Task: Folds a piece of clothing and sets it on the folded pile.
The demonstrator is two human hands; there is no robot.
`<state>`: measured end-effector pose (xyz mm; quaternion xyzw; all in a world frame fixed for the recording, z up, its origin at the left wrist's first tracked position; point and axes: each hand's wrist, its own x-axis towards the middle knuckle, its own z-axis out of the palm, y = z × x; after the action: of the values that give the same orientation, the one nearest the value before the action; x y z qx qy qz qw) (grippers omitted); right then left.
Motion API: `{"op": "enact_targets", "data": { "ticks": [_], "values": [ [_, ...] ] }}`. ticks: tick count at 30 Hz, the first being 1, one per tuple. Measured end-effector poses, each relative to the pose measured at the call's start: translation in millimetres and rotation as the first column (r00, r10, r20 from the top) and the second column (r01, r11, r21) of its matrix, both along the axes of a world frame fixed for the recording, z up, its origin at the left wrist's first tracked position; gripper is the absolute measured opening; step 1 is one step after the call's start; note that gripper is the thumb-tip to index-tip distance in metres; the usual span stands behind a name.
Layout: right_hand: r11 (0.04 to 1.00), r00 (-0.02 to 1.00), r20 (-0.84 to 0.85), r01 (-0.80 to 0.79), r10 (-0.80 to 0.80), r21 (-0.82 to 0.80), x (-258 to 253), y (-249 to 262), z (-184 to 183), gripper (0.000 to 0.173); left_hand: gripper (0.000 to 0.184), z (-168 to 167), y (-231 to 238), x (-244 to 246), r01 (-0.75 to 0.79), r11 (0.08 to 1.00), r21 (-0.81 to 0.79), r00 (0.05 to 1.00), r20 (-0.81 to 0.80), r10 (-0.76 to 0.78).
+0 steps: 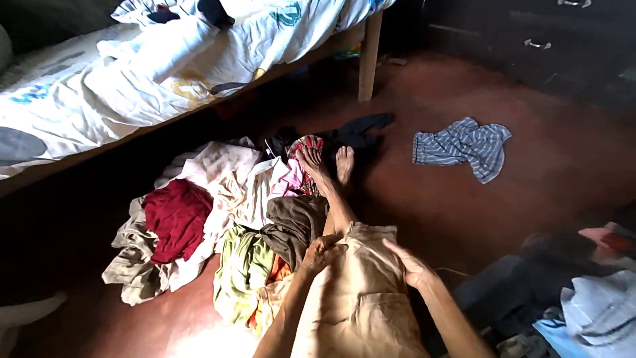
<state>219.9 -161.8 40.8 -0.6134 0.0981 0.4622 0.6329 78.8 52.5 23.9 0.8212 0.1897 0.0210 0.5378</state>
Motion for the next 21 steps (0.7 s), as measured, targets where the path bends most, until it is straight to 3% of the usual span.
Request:
{"op": "enact_targets", "data": {
  "ticks": [2, 4, 8, 10, 12, 17, 21],
  "values": [
    [0.993, 0.998, 0.054, 0.050, -0.044, -0.108, 3, 3, -12, 0.035, 0.021, 2, 8, -10, 0.035, 0.989, -0.141, 0.998, 0.052, -0.028],
    [0.975, 0.980, 0.146, 0.157, -0.134, -0.156, 5, 3, 0, 0.038, 0.013, 11, 17, -31, 0.060, 0.977, -0.205, 0.998, 0.006, -0.060],
    [0.969, 0.956, 0.241, 0.205, -0.168, -0.138, 3, -2, 10, 0.044, 0.033, 15, 51, -101, 0.125, 0.969, 0.211, 0.914, -0.406, -0.029],
    [0.968, 0.945, 0.277, 0.217, -0.176, -0.126, 1, -4, 11, 0.042, 0.040, 11, 58, -138, 0.153, 0.931, 0.331, 0.789, -0.609, 0.087],
    [0.974, 0.919, 0.360, 0.206, -0.158, -0.099, -1, -6, 16, 0.034, 0.043, 3, 60, -175, 0.103, 0.916, 0.388, 0.725, -0.660, 0.198],
    [0.981, 0.784, 0.590, 0.159, -0.191, 0.107, -7, -26, 49, 0.004, 0.030, 11, 48, -237, -0.283, 0.867, 0.409, 0.809, -0.385, 0.445],
    [0.957, 0.746, 0.621, 0.075, -0.240, 0.280, -29, -60, 84, 0.009, 0.026, 27, 21, -282, -0.596, 0.744, 0.304, 0.789, 0.047, 0.613]
  ]
}}
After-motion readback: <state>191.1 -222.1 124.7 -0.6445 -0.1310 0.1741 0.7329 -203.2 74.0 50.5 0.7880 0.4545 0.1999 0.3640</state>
